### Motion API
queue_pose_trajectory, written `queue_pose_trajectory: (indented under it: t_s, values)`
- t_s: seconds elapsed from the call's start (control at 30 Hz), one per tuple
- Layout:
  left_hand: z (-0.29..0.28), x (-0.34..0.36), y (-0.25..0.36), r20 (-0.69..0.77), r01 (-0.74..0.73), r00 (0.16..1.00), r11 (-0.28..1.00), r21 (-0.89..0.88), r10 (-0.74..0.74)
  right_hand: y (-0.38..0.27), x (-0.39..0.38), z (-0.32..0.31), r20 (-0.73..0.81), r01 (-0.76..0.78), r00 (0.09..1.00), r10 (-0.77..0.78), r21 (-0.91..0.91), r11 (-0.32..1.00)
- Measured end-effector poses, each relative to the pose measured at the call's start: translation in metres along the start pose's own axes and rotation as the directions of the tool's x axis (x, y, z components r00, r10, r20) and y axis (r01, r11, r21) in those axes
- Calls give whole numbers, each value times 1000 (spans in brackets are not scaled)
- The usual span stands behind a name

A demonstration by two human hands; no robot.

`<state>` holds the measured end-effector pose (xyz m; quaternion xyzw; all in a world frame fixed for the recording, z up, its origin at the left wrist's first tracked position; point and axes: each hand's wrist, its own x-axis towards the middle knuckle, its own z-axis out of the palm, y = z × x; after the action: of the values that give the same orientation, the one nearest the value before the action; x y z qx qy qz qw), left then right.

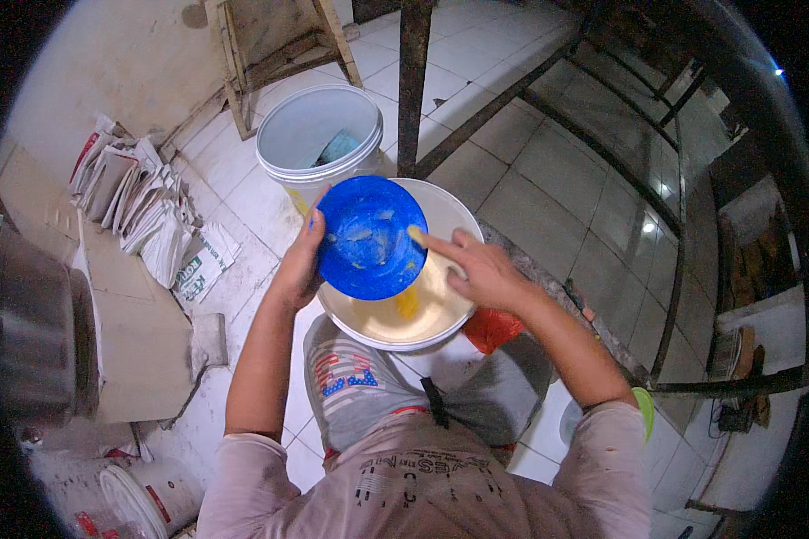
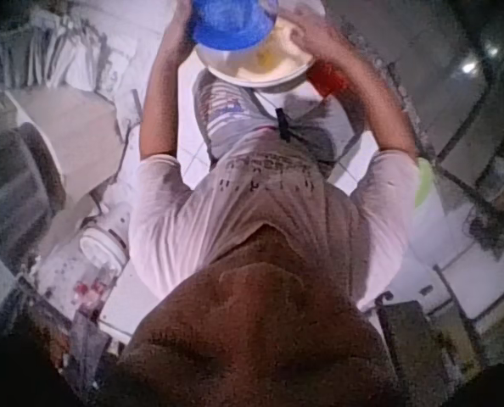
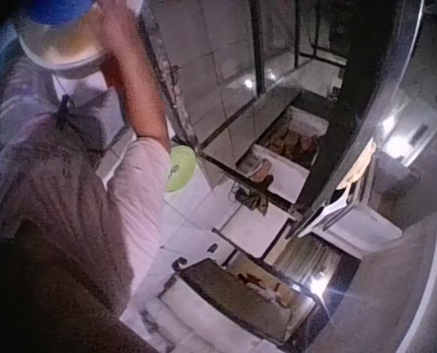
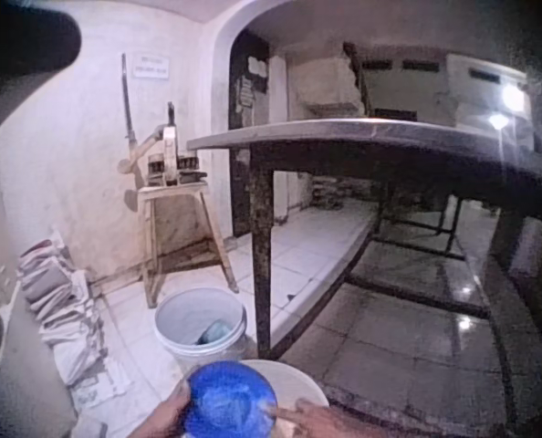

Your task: The person weighs a bag of flour on a digital scale, adds water from a bucket into a large industrial mixer containing dough, and cracks eggs into a large plastic bucket.

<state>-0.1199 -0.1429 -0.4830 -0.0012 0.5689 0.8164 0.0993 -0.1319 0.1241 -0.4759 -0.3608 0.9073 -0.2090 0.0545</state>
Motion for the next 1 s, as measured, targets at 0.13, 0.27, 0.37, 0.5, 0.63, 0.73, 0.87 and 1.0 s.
queue_pose_trajectory:
  t_s: [0.13, 0.27, 0.37, 0.5, 0.63, 0.73, 0.87, 1.0]
  values:
    - [-10, -6, 8, 65, 21, 998, 998, -51, -17, 13, 1, -16, 15, 37, 999, -33, -432, 901]
    - [2, -7, 16, 65, -15, 998, 999, -33, 17, 23, 2, -7, -8, 46, 998, -63, -593, 804]
    - [11, -5, 13, 1, -102, 995, 995, 19, 102, 19, 0, -2, -24, 36, 998, -65, -624, 781]
    - [21, -1, 14, -93, -183, 977, 980, 80, 190, 17, 0, 10, -61, 37, 994, -92, -605, 796]
    - [29, 0, 11, -188, -184, 962, 978, 94, 199, 11, 3, 20, -48, -6, 998, -29, -610, 793]
    - [24, 8, 3, -248, -225, 937, 968, 110, 246, 1, 5, 23, -52, 2, 998, -40, -585, 811]
    - [29, 15, 0, -321, -245, 904, 957, 152, 282, -16, 5, 35, -90, 7, 994, -57, -476, 880]
    - [33, 19, -6, -364, -240, 874, 938, 251, 321, -37, 8, 47, -91, -28, 996, -2, -335, 942]
